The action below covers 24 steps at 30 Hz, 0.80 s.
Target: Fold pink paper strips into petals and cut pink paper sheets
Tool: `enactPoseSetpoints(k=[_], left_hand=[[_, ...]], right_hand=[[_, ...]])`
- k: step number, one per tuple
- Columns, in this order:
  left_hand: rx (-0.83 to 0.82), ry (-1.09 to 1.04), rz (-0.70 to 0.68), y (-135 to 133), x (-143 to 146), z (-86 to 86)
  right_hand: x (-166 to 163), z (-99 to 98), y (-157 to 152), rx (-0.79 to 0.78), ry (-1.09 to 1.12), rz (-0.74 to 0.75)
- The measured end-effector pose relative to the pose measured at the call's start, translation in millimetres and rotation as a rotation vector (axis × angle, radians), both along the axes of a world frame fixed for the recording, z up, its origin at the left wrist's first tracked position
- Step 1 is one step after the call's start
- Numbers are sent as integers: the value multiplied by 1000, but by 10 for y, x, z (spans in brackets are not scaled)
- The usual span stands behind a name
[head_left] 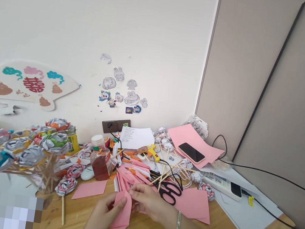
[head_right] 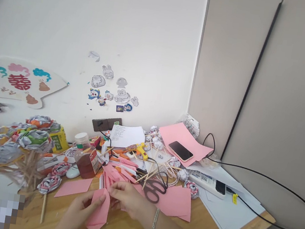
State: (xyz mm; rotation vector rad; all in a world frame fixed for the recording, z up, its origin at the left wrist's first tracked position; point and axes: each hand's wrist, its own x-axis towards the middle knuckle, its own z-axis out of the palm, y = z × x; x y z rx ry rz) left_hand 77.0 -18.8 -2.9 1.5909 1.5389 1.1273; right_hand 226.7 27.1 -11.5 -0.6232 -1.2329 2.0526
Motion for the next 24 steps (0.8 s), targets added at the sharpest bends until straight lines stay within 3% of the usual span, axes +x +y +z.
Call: enactPoseSetpoints(k=[15,24], left_hand=[[5,129,-60,-33,35,1],[-35,162,-114,-64,79,100]], right_hand=[[-61,-108,29,274,-156,-144],[-54,-175,90,314,-221,-159]])
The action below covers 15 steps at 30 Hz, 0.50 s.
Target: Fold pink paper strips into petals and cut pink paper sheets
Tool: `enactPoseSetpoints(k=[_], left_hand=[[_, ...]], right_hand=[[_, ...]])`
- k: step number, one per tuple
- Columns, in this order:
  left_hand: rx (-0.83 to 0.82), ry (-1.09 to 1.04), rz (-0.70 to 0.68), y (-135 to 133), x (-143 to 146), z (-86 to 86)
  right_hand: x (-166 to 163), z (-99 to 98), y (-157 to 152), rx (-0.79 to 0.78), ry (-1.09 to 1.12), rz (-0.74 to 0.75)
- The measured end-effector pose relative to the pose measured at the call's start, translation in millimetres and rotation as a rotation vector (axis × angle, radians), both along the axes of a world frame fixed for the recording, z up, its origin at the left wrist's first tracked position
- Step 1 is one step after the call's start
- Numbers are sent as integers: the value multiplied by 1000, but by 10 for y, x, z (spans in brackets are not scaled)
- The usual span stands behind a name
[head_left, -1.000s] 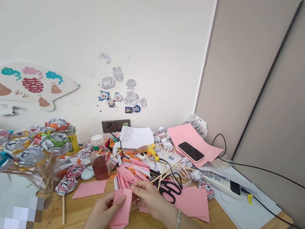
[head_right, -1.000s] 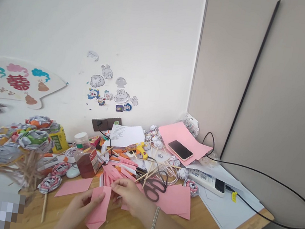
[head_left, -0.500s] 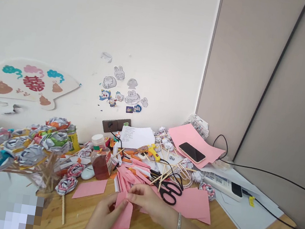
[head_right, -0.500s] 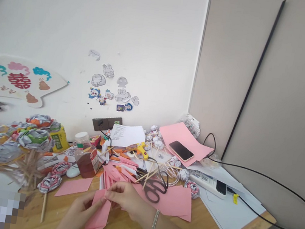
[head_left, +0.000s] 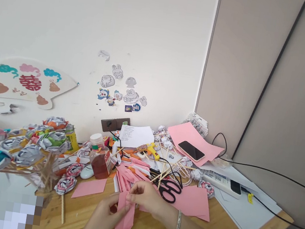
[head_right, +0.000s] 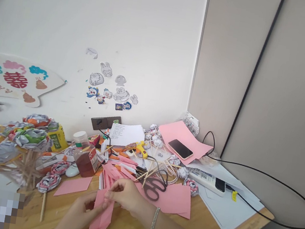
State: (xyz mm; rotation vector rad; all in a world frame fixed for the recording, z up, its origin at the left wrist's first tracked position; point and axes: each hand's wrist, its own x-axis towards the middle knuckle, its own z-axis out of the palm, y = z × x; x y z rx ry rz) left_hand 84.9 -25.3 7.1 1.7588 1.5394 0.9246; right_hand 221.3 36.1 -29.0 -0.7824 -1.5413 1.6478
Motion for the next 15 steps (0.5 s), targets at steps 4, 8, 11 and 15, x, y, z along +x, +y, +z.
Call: enactPoseSetpoints(k=[4,8,11,15], left_hand=[[1,-14,-3,10,-24,-27],[8,-13,-9,26,-48,-58],[0,-11,5,33,-54,-71],[-12,9,39,33,-39,-77]], right_hand=[[15,-8,35,84,-70,-13],[26,-2,48,99,-104,1],[28,1,38,76,-82,33],[22,29,6,70,-41,29]])
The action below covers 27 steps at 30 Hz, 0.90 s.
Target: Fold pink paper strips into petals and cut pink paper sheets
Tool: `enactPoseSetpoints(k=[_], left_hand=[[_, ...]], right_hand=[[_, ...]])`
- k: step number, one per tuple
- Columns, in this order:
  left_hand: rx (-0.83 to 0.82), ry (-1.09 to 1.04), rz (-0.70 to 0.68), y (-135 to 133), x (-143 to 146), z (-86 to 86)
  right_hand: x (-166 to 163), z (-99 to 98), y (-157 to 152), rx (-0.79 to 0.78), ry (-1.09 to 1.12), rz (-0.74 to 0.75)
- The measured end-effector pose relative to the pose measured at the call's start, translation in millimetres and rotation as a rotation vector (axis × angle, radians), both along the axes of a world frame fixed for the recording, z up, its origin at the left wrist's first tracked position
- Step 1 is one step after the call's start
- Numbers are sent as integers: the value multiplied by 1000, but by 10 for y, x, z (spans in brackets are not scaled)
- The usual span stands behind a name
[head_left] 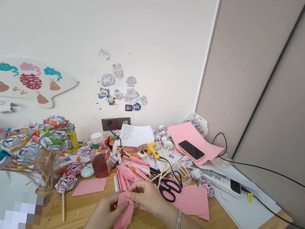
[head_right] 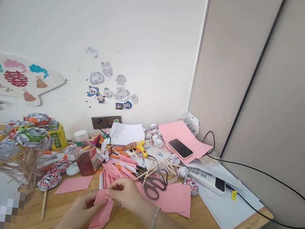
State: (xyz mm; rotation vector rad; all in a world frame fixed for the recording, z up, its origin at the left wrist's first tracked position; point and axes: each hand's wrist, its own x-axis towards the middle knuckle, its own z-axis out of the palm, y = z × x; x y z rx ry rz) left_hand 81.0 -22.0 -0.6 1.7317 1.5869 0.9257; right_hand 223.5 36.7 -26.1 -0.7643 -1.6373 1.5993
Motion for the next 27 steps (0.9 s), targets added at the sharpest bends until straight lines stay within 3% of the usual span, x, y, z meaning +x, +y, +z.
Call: enactPoseSetpoints(k=[14,20,27], left_hand=[[-50,-64,-54,-14,10,-12],[-51,-36,4,9,-13,-41],[-49,-108,73,49,-60,-31]], right_hand=[[1,81,-35,-14,-12,-3],[10,132,-76,78,-17,-5],[61,83,-36,261,-221,0]])
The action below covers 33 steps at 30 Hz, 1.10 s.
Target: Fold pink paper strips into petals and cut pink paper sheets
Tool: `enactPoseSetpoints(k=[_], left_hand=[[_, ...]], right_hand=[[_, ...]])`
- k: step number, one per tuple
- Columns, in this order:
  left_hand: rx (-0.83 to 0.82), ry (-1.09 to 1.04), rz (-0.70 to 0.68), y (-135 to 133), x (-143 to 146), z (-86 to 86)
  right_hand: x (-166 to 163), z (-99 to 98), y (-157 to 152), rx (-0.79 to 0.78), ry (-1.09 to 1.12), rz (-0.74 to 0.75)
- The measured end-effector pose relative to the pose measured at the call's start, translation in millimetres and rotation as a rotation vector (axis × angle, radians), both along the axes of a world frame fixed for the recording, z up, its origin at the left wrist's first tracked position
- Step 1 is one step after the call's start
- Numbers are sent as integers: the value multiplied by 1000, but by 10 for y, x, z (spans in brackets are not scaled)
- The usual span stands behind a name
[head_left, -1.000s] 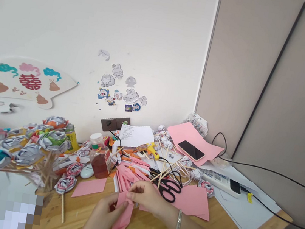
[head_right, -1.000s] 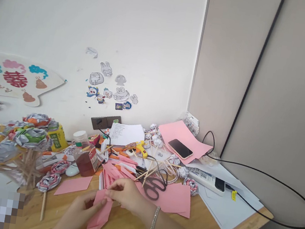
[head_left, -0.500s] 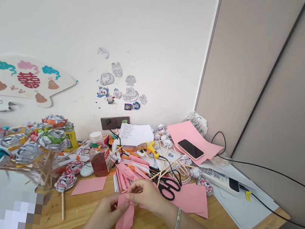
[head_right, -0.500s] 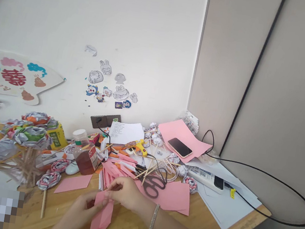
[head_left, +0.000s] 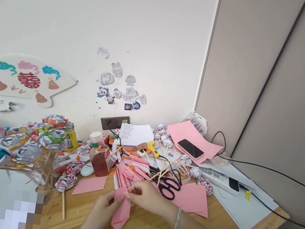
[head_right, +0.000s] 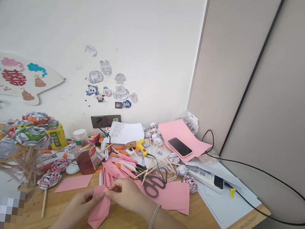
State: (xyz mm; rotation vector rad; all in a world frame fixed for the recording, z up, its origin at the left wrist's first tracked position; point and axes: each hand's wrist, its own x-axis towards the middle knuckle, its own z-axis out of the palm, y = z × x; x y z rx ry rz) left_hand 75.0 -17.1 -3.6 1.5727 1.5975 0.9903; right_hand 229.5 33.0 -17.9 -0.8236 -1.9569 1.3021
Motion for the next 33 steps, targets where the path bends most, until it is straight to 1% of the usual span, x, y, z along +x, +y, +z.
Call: enactPoseSetpoints(k=[3,9,13,19,24,26,28,30,33], left_hand=[[-3,-18,12,8,-12,16],[14,-75,7,4,-20,70],[66,-82,-2,11,-34,65],[98,-42,-3,-8,-20,47],[102,-64,15,-12,-26,69],[84,-59,30,-3,-44,66],[63,-34,11,2,-53,47],[57,29,-17,-2,-43,13],[69,143,-33,-16,-4,-38]], right_hand=[[7,-24,22,0,-41,-2],[-6,-10,22,-48,-29,-26],[-3,31,-31,-67,0,3],[2,82,-71,-105,39,51],[5,40,-30,-91,39,61],[-4,0,-16,-56,13,31],[-19,-33,-15,11,-32,-4],[-35,-36,-28,136,-80,-39],[-41,31,-63,401,-114,-106]])
